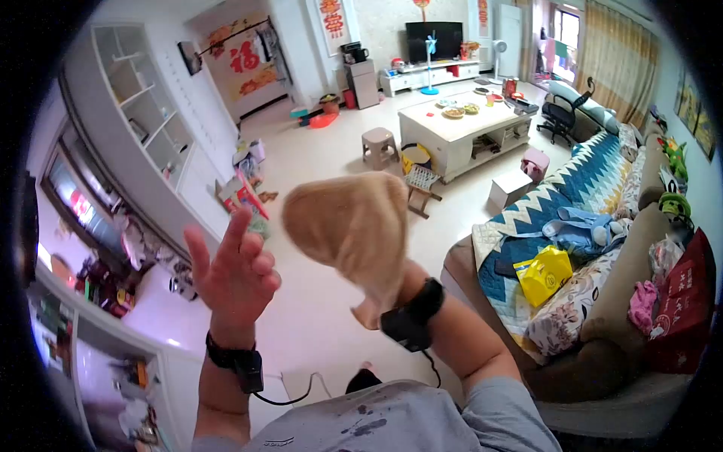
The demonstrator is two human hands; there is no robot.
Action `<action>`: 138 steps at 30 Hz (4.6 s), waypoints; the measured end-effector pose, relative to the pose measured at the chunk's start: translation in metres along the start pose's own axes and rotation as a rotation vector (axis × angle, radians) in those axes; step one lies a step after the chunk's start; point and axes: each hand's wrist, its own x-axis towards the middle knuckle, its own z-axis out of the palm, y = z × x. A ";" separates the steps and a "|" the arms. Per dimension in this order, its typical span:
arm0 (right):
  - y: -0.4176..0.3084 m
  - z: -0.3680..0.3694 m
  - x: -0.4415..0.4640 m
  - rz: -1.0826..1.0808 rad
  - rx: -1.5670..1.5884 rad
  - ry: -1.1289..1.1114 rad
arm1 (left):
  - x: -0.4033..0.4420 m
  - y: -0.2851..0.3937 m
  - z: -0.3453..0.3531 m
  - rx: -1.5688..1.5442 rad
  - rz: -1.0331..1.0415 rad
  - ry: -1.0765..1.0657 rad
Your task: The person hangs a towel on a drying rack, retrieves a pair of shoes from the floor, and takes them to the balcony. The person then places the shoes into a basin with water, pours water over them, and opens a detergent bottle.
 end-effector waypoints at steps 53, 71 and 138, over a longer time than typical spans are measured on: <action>0.323 -0.500 0.510 0.633 -0.474 -0.086 | 0.209 0.398 -0.905 0.932 0.043 1.294; 0.521 -0.683 0.772 0.419 -0.117 -0.543 | 0.139 0.507 -1.083 1.021 0.042 2.006; 1.210 -1.378 1.409 1.073 -0.851 0.958 | 0.606 0.777 -2.091 0.430 -0.787 2.024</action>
